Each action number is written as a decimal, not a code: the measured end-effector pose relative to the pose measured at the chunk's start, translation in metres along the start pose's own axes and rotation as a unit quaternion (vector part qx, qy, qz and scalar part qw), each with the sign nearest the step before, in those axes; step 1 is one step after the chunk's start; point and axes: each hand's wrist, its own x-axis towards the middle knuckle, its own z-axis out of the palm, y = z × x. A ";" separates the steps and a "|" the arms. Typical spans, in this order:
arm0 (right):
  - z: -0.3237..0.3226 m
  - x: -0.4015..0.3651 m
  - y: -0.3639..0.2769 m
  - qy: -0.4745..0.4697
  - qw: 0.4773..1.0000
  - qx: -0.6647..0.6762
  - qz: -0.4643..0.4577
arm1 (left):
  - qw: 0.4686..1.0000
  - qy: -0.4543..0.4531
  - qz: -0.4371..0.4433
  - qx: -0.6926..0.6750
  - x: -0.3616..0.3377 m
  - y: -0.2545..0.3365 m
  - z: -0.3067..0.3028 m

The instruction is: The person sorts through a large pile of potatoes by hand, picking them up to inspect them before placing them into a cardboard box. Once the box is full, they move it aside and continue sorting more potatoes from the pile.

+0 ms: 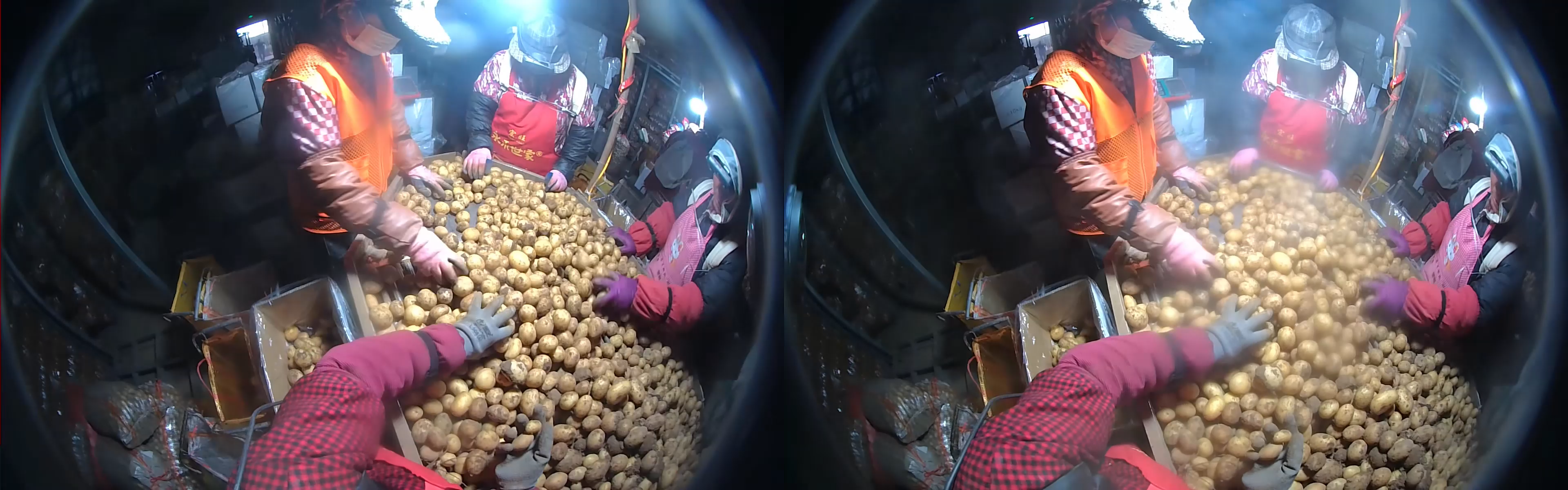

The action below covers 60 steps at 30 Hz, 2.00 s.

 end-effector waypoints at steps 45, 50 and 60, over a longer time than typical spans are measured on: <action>-0.017 0.020 0.012 -0.165 0.981 0.104 0.001 | 0.957 -0.027 0.045 -0.286 -0.003 0.068 -0.016; -0.017 0.018 0.014 -0.148 0.987 0.043 -0.039 | 0.966 -0.052 0.043 -0.250 -0.066 0.037 -0.031; -0.018 0.020 0.016 -0.163 0.983 0.078 -0.012 | 0.996 -0.040 -0.061 -0.045 -0.104 -0.005 -0.044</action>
